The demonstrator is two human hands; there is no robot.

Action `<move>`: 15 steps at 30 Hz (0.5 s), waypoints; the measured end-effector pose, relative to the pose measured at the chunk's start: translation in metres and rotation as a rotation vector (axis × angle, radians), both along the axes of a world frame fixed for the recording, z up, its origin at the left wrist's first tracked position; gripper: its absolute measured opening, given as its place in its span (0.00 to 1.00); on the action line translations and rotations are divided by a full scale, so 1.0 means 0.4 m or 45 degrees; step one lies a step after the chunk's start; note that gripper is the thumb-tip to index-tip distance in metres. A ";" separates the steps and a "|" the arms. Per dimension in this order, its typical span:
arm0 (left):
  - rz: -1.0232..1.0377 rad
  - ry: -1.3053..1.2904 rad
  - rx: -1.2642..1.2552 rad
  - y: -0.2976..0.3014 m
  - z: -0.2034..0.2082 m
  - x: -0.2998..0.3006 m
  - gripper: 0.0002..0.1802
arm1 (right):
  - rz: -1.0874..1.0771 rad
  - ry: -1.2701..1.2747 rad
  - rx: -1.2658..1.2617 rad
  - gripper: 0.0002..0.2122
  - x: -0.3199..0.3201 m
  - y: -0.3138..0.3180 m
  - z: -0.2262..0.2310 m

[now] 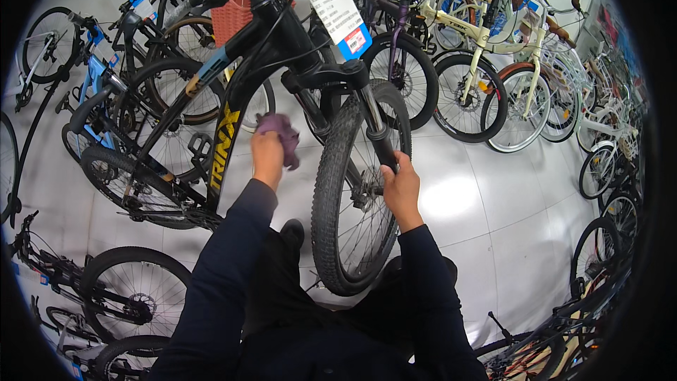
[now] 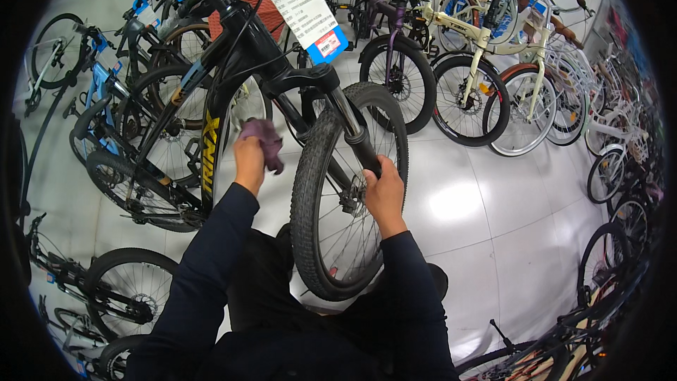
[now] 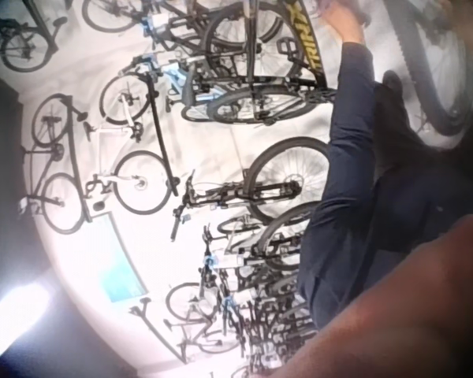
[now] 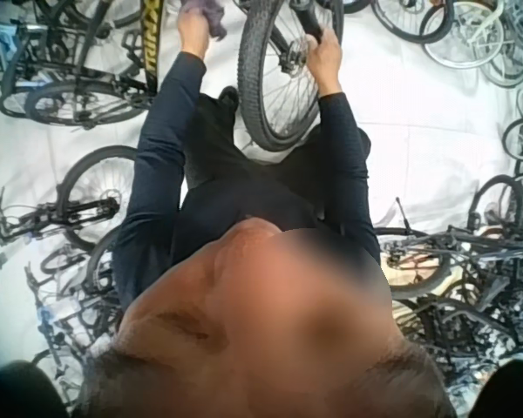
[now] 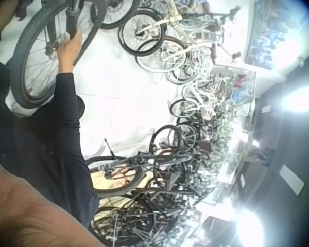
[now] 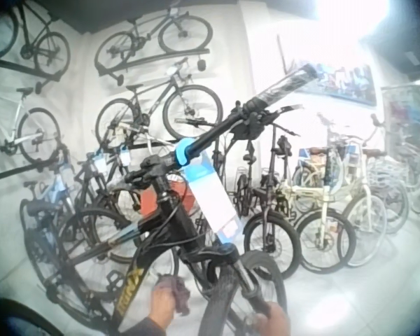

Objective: The person wipes the rear wheel, chain, frame, handlebars, and front wheel of a bicycle using a purple cloth. They rotate the wheels and move around the bike to reach different parts, continuing to wipe the front fork and tire.

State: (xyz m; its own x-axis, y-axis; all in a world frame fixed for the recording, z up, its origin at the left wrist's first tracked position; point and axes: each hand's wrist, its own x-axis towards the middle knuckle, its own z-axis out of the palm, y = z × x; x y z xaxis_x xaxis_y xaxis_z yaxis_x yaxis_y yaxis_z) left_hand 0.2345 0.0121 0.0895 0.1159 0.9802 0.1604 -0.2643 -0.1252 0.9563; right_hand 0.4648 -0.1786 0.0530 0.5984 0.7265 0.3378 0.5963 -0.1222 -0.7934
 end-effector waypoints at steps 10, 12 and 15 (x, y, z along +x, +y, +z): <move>-0.297 0.596 0.116 -0.115 -0.041 0.071 0.18 | -0.046 -0.020 -0.002 0.19 -0.007 0.013 -0.003; -0.226 0.330 0.007 -0.111 -0.036 0.073 0.19 | -0.042 -0.030 0.015 0.19 -0.007 0.012 -0.003; -0.206 0.112 0.093 -0.073 -0.010 0.094 0.19 | -0.035 0.014 -0.031 0.19 -0.005 0.007 -0.006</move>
State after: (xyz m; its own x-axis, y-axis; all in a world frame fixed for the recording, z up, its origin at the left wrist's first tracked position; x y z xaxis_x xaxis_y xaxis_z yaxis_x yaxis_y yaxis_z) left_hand 0.2721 -0.0170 0.0857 0.2879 0.9337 0.2130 -0.2025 -0.1581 0.9664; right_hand 0.4627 -0.1758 0.0504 0.6217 0.7177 0.3137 0.5837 -0.1574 -0.7965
